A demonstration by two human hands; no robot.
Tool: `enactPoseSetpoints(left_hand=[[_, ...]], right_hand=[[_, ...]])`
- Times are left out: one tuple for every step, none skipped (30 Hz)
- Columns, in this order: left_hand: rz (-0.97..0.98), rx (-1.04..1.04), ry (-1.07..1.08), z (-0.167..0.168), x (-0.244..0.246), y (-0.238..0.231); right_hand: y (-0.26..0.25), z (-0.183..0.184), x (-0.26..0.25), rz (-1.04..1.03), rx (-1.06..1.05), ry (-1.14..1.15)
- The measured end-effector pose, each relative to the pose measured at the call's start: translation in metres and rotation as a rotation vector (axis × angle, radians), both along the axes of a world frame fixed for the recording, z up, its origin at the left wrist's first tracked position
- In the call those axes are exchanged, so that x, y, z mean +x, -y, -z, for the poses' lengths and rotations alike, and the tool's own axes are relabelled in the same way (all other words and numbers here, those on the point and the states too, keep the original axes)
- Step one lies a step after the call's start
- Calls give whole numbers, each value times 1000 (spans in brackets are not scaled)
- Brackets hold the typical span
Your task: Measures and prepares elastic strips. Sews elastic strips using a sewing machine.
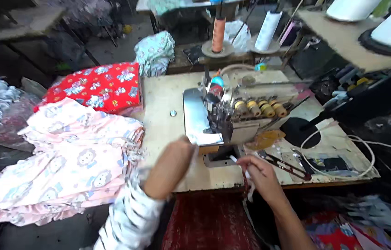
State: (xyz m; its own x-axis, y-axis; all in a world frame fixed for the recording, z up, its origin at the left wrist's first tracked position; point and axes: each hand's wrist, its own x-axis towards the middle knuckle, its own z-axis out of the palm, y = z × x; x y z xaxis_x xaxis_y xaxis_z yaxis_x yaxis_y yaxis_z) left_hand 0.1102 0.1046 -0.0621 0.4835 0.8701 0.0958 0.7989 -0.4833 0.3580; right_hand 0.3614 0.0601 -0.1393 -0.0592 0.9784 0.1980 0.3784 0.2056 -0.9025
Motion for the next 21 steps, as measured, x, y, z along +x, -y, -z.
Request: enactPoseSetpoints(left_hand=[[57,-22,53,6,13,13],[106,-36,115,17,33,20],[137,-53,184,29,55,19],[141,-68,247,38,76,13],[130,-110,319,41,93,6],[121,-175,412,36,103,1],[126,-249,538,28,109,-1],[151,-305,690,19,110,0],[183,-348,855,13,107,6],[207,-413,1024,10,101,14],[207,-499,1188,10,93,24],[183,-603,1324,10,83,35],[145,-694,1427,10,72,46],[106,-768,1504,11,62,57],[80,-842,1570,13,52,68],[60,-924,1632,16,45,81],[32,-1012,1694,20,41,94],[-10,-1089,1752,25,40,108],[-58,-1155,1817,30,40,120],[-86,-1196,1887,35,38,129],[-63,-1236,1959,38,34,135]], right_hand=[[1,2,-3,-5,-34,-20],[-1,4,-6,-4,-67,-32],[-4,6,-7,6,-111,-44],[-9,5,-7,21,-185,-97],[-13,7,-5,45,-258,-205],[-17,10,-1,43,-299,-350],[-16,9,6,-29,-333,-517],[-11,5,13,-129,-332,-640],[-5,1,17,-216,-309,-707],[2,-3,18,-280,-284,-732],[8,-5,16,-309,-258,-737],[12,-8,13,-314,-228,-714],[16,-11,9,-296,-198,-656],[19,-16,1,-254,-154,-572],[22,-20,-8,-192,-88,-471],[25,-23,-19,-105,0,-358],[28,-25,-30,-5,102,-247],[28,-26,-37,84,210,-155],[26,-25,-43,152,315,-96],[24,-24,-46,187,403,-63],[24,-25,-50,197,472,-43]])
